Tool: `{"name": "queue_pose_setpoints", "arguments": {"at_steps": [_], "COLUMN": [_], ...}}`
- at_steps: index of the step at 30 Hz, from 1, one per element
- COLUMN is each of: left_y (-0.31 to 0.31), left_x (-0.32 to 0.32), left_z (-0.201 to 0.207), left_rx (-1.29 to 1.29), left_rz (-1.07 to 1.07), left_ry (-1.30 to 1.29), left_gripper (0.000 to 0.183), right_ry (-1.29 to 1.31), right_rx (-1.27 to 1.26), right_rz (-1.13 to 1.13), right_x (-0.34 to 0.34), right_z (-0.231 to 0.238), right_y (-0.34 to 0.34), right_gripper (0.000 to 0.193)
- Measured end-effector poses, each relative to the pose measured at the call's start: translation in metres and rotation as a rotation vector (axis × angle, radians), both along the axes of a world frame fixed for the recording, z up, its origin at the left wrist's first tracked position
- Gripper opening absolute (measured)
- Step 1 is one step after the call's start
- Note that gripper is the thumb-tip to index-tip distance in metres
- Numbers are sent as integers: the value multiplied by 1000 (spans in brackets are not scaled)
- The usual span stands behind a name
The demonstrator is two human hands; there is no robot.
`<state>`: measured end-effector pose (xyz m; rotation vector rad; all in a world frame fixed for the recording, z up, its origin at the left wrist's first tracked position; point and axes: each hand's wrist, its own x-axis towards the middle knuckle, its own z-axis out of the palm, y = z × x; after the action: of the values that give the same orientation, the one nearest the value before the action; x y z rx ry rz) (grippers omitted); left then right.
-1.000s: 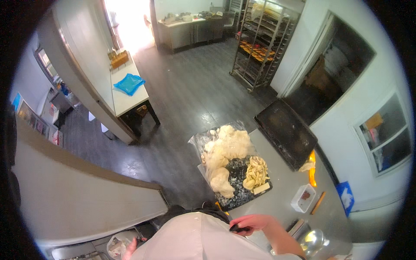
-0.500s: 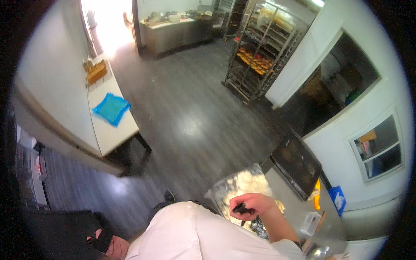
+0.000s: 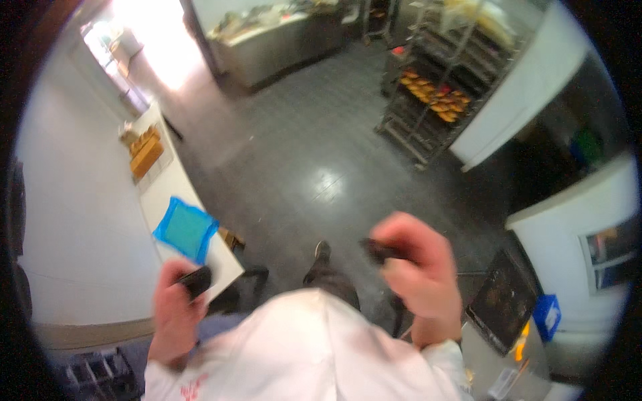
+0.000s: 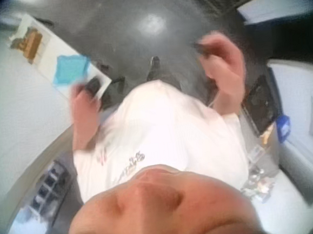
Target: The person cuts a large block of butter into smaller pieces using a knife and places them into a metal bowl on a digital scale. They then add a powdered ingredient from a small packet into the bowl. Finally, the person walks to an oven and opens the door.
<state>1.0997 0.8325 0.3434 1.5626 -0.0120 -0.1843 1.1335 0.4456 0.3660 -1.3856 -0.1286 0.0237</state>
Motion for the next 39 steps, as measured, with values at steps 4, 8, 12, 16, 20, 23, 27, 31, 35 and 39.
{"name": "queue_pose_setpoints", "arguments": {"at_steps": [4, 8, 12, 16, 20, 23, 27, 31, 35, 39], "left_y": [-59, -59, -53, -31, -16, -20, -37, -64, -107, -126], "left_x": [159, 281, 412, 565, 715, 832, 964, 1089, 1212, 1356], "left_z": [27, 35, 21, 3, 6, 28, 34, 11, -5, -12], "left_rx": [305, 395, 427, 469, 494, 529, 473, 436, 445, 50], "left_rz": [-393, -387, -420, -471, -537, -653, -768, -828, -889, -1098], "left_ry": [-193, -335, -328, -350, -467, -485, -452, -528, -460, 16], "left_gripper": [45, 45, 46, 49, 51, 50, 52, 60, 60, 67], "right_ry": [-104, -209, -151, -67, -162, -244, -192, -158, -152, -53], "right_rx": [-440, -558, -503, -553, -639, -703, -735, -755, -785, -401], "right_rz": [403, 523, 645, 541, 402, 369, 245, 213, 221, 477], "right_x": [162, 302, 432, 565, 693, 787, 895, 1009, 1132, 1262], "right_z": [25, 32, 23, 12, 19, 29, 30, 15, -10, -21], "right_y": [42, 55, 70, 83, 106, 114, 104, 81, 44, -30], "right_gripper": [19, 18, 19, 16, 16, 14, 27, 32, 41, 36]}}
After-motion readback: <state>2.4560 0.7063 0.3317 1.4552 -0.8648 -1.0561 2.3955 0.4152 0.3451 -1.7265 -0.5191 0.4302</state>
